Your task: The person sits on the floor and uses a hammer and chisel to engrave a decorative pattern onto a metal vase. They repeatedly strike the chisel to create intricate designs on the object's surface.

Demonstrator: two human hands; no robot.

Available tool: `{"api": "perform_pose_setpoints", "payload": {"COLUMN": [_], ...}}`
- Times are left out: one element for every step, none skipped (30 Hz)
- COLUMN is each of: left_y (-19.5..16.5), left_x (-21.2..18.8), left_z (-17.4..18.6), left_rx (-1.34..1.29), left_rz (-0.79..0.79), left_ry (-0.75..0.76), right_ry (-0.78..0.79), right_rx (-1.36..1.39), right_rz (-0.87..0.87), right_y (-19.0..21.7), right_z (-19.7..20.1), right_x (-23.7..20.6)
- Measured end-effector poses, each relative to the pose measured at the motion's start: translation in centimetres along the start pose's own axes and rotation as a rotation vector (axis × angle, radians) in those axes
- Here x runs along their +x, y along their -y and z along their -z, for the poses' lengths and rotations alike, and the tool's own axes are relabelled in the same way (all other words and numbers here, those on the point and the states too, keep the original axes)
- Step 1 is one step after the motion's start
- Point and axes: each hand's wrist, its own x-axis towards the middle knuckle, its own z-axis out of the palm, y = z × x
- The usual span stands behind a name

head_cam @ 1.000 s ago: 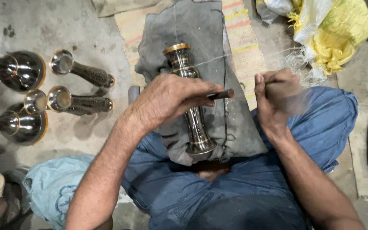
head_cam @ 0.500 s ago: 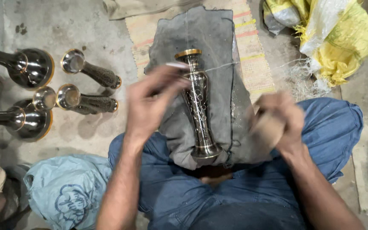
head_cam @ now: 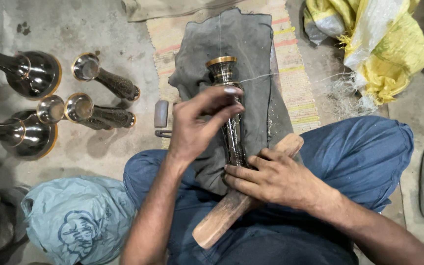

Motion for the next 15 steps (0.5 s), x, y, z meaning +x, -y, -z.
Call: {"api": "perform_pose_setpoints", "payload": {"left_y": [0.2,0.3,0.3,0.4,0.4,0.4,0.3,0.2,0.0,-0.3,-0.5,-0.7,-1.0,-1.4,-1.8], "left_x": [0.6,1.0,1.3,1.7,2.0,2.5,2.9,3.2,3.5,3.7,4.0,4.5,4.7,4.8,5.0], "left_z": [0.0,0.2,0.6,0.9,1.1,1.2,1.2,1.2,1.1,1.1,1.1,1.2,1.3,1.5,1.7], "left_rx": [0.098,0.128,0.157,0.188,0.179,0.17,0.163,0.211,0.259,0.305,0.296,0.29,0.284,0.274,0.263], "left_rz": [-0.028,-0.072,-0.115,-0.161,-0.141,-0.124,-0.109,-0.148,-0.186,-0.223,-0.211,-0.201,-0.188,-0.204,-0.225], "left_ry": [0.046,0.084,0.122,0.155,0.186,0.219,0.251,0.286,0.321,0.359,0.387,0.41,0.431,0.456,0.485], "right_ry": [-0.041,-0.081,-0.121,-0.229,-0.336,-0.445,-0.494,-0.54,-0.587,-0.633,-0.682,-0.693,-0.699,-0.703,-0.724], "right_rx": [0.062,0.129,0.197,0.217,0.238,0.256,0.25,0.246,0.235,0.225,0.213,0.14,0.071,0.002,-0.033], "right_rz": [-0.036,-0.077,-0.117,-0.231,-0.346,-0.462,-0.553,-0.641,-0.65,-0.662,-0.675,-0.704,-0.73,-0.76,-0.768], "right_y": [-0.3,-0.8,-1.4,-2.2,-2.9,-3.6,-4.5,-5.2,-5.5,-5.7,-5.9,-6.0,-6.0,-5.9,-5.8], "right_z": [0.0,0.1,0.2,0.5,0.8,1.0,1.2,1.3,1.5,1.8,1.9,1.8,1.7,1.5,1.1], "right_x": [-0.2,-0.5,-0.8,-1.3,-1.8,-2.3,-2.6,-2.7,-3.1,-3.4,-3.6,-3.7,-3.9,-4.0,-4.2]}}
